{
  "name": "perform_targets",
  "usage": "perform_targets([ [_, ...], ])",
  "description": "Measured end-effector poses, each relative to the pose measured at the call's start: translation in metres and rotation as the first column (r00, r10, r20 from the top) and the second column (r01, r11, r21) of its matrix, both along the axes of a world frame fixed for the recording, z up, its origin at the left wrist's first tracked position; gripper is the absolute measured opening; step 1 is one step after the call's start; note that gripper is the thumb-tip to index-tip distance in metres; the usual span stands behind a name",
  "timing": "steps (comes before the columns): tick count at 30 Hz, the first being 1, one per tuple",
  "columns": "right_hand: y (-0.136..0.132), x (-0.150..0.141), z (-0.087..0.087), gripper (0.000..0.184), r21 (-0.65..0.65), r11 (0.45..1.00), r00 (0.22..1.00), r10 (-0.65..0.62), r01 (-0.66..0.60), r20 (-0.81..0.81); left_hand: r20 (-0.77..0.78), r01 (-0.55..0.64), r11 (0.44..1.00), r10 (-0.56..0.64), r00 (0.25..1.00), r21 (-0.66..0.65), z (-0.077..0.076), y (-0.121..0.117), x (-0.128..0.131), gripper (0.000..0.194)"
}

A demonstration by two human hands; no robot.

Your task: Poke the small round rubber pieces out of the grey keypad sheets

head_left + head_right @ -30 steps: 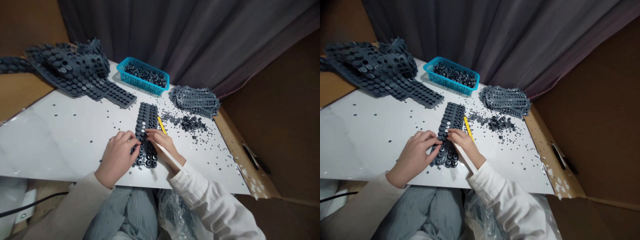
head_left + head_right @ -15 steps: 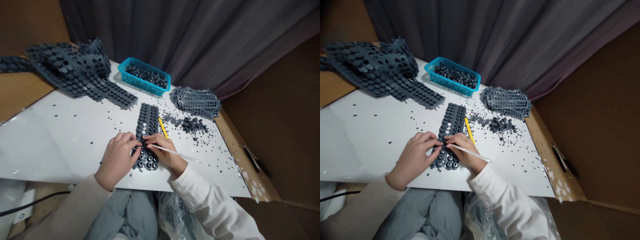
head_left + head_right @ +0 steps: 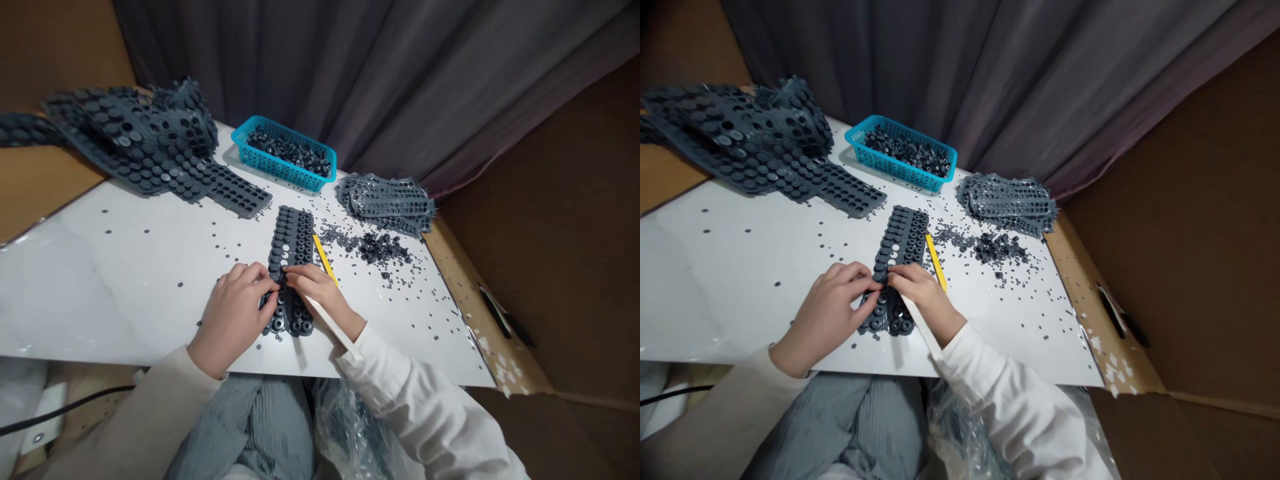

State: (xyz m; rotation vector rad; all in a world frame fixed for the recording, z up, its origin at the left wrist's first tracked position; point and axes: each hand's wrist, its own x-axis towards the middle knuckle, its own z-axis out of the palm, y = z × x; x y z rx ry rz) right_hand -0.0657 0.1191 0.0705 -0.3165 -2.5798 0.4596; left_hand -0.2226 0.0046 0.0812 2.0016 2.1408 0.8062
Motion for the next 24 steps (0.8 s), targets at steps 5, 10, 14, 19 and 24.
perform_targets([
  [5, -0.001, -0.001, -0.006, 0.021, -0.046, 0.996, 0.997, -0.08, 0.08, 0.011, -0.013, 0.003, 1.0, -0.003, 1.0, 0.005, 0.0, 0.0, 0.0, 0.02],
  [10, -0.001, -0.004, -0.004, 0.019, -0.191, 0.975, 0.986, -0.133, 0.111, -0.102, 0.0, 0.005, 1.0, -0.005, 1.0, 0.009, -0.001, -0.001, -0.001, 0.019],
  [14, 0.0, -0.004, 0.005, 0.012, -0.368, 0.929, 0.967, -0.131, 0.042, -0.22, 0.028, -0.003, 1.0, 0.002, 1.0, 0.017, -0.002, 0.0, -0.001, 0.019],
  [19, 0.0, -0.001, 0.012, 0.016, -0.542, 0.84, 0.98, -0.087, -0.025, -0.181, 0.067, -0.005, 1.0, 0.005, 0.998, 0.002, -0.002, -0.001, -0.001, 0.019],
  [24, -0.001, 0.0, 0.012, 0.016, -0.488, 0.872, 0.983, -0.063, -0.028, -0.171, 0.075, -0.006, 1.0, 0.005, 0.997, 0.012, -0.002, 0.0, -0.001, 0.02],
])
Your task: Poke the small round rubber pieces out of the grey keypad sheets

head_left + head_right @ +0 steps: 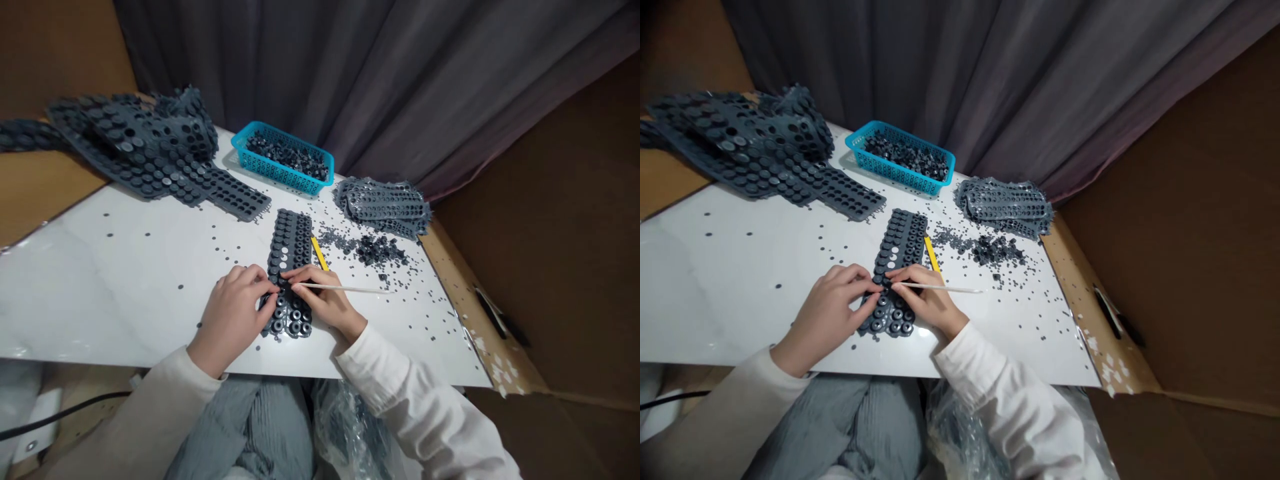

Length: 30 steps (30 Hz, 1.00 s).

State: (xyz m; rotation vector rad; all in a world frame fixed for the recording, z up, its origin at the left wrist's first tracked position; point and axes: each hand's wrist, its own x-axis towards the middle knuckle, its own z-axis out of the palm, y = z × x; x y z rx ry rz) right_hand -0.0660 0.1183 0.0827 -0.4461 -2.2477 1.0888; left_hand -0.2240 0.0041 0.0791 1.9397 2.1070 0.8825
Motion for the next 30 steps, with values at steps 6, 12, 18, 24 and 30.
perform_targets([
  [6, 0.002, 0.0, -0.006, 0.013, 0.199, 0.979, 0.999, 0.04, -0.041, 0.009, -0.013, 0.005, 1.0, -0.005, 1.0, 0.018, -0.001, 0.001, 0.0, 0.02],
  [12, 0.002, 0.001, -0.008, 0.019, 0.372, 0.924, 0.993, 0.044, -0.083, 0.111, -0.033, -0.004, 1.0, 0.004, 0.999, -0.003, 0.001, 0.0, 0.001, 0.019],
  [18, 0.002, -0.001, -0.012, 0.022, 0.413, 0.911, 0.986, -0.055, -0.014, 0.156, -0.043, 0.007, 1.0, -0.008, 0.999, -0.015, 0.004, 0.0, 0.002, 0.019],
  [24, 0.004, -0.005, -0.012, 0.021, 0.269, 0.962, 0.996, -0.072, 0.055, 0.052, -0.019, 0.012, 1.0, -0.012, 1.0, -0.014, 0.004, -0.001, 0.001, 0.019],
  [30, 0.003, -0.002, -0.003, 0.011, 0.019, 0.998, 0.997, -0.065, 0.066, -0.044, 0.011, 0.007, 1.0, -0.007, 1.0, -0.015, 0.001, 0.0, 0.0, 0.02],
])
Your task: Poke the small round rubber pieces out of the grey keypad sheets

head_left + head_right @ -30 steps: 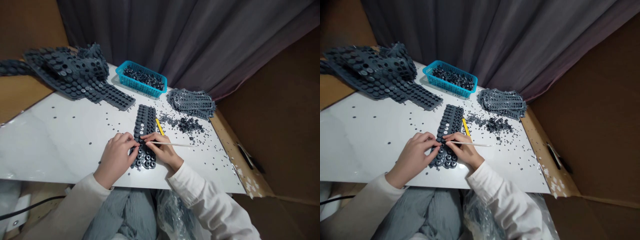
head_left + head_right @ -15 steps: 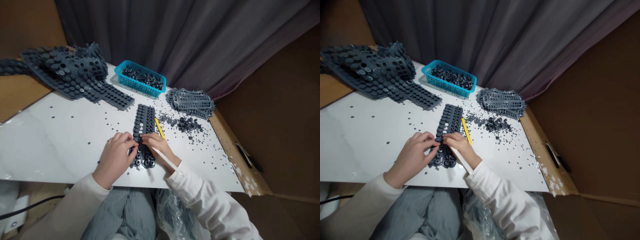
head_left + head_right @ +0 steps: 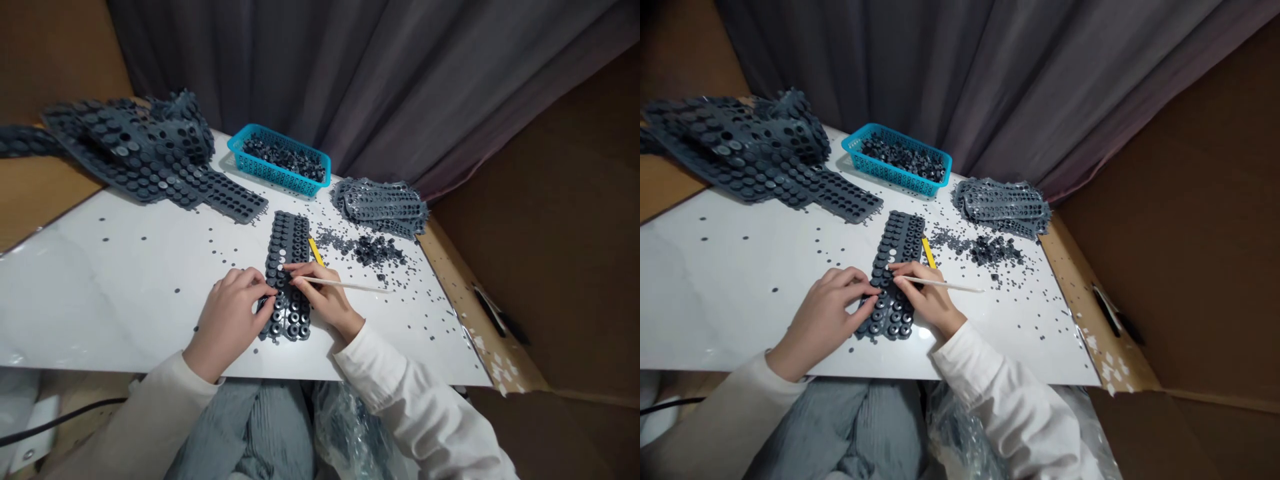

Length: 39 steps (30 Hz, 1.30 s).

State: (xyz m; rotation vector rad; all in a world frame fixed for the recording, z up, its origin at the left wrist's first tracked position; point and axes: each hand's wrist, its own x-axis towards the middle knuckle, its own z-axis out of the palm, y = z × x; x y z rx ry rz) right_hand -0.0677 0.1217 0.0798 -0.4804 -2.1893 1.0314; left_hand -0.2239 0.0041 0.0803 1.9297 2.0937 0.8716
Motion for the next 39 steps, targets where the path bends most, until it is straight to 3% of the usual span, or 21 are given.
perform_targets([
  [16, 0.0, -0.002, -0.003, 0.007, 0.145, 0.989, 0.999, 0.029, -0.033, 0.033, 0.004, 0.001, 1.0, -0.001, 1.0, 0.008, -0.001, 0.0, 0.0, 0.02],
  [24, 0.004, -0.007, -0.012, 0.019, 0.28, 0.96, 0.989, -0.032, -0.01, 0.147, -0.018, -0.005, 1.0, 0.005, 1.0, 0.002, 0.001, -0.001, 0.001, 0.02],
  [29, 0.007, -0.012, -0.015, 0.019, 0.166, 0.978, 0.984, -0.148, 0.13, 0.103, -0.019, -0.001, 1.0, 0.001, 1.0, 0.012, 0.001, -0.001, 0.002, 0.021],
  [31, 0.008, -0.013, -0.011, 0.016, 0.009, 0.985, 0.983, -0.171, 0.171, 0.06, -0.014, 0.016, 1.0, -0.016, 1.0, 0.018, 0.0, -0.004, 0.0, 0.021],
  [33, 0.006, -0.011, -0.005, 0.014, -0.185, 0.962, 0.978, -0.207, 0.202, -0.011, 0.015, 0.039, 0.998, -0.04, 0.999, 0.042, 0.001, -0.011, -0.002, 0.023],
  [35, 0.0, -0.007, 0.004, 0.014, -0.289, 0.932, 0.964, -0.253, 0.218, -0.087, 0.062, 0.057, 0.994, -0.063, 0.996, 0.089, 0.002, -0.022, -0.005, 0.027],
  [39, -0.023, 0.006, 0.015, 0.011, -0.155, 0.959, 0.964, -0.252, 0.237, -0.088, 0.072, 0.063, 0.988, -0.074, 0.995, 0.142, 0.002, -0.044, -0.009, 0.014],
])
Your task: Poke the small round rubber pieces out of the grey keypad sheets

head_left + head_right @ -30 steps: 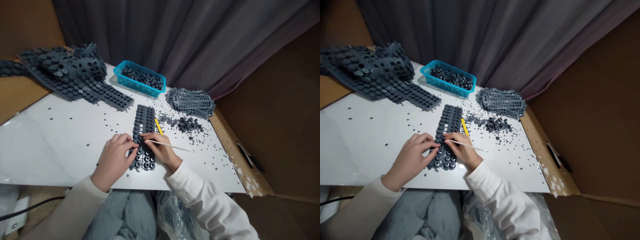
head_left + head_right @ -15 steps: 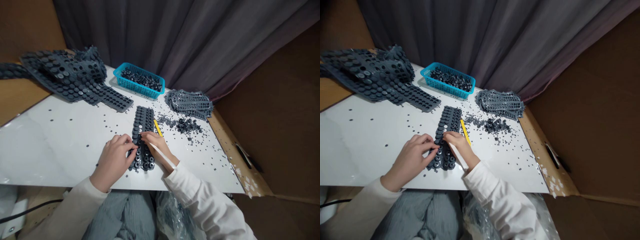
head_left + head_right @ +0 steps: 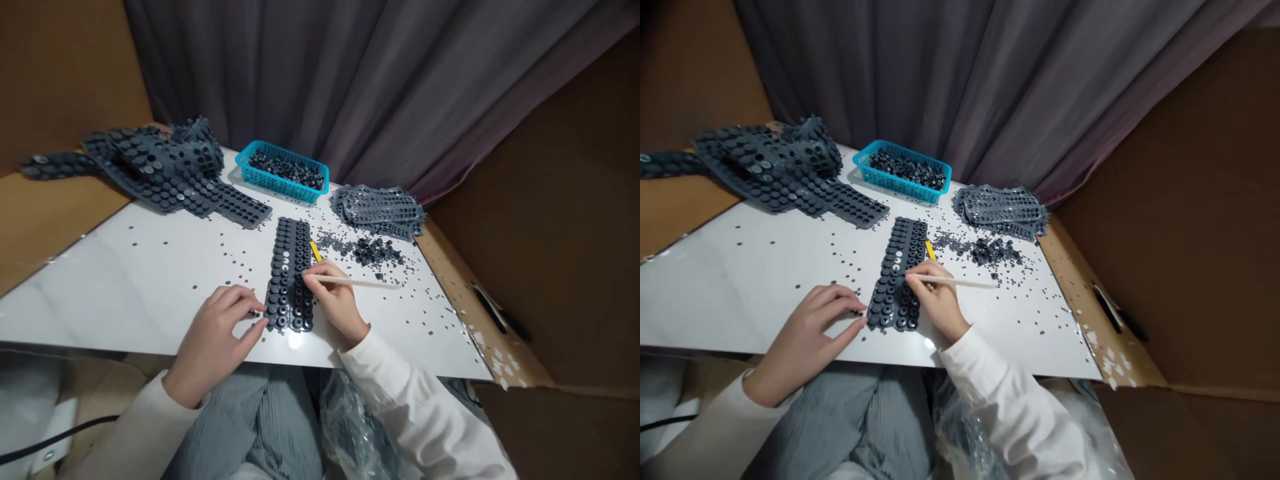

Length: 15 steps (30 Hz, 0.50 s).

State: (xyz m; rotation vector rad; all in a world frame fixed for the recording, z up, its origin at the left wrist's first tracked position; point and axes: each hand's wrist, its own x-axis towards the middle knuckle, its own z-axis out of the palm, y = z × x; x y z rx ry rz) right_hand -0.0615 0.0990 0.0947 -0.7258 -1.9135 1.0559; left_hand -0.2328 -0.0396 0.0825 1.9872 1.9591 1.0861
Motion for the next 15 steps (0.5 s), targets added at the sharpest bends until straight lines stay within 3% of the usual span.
perform_targets([
  [2, -0.013, 0.005, 0.0, 0.01, 0.073, 0.989, 0.989, 0.12, -0.126, 0.081, -0.041, -0.001, 1.0, 0.0, 0.999, -0.007, -0.001, -0.006, 0.001, 0.01],
  [6, -0.03, 0.011, -0.006, 0.012, 0.188, 0.915, 0.932, 0.334, -0.357, 0.143, -0.128, 0.02, 0.999, -0.015, 0.992, 0.036, -0.005, -0.011, 0.003, 0.013],
  [15, -0.031, 0.013, -0.004, 0.011, 0.301, 0.851, 0.903, 0.401, -0.43, 0.156, -0.225, 0.135, 0.983, -0.104, 0.969, 0.127, -0.008, -0.015, 0.001, 0.017],
])
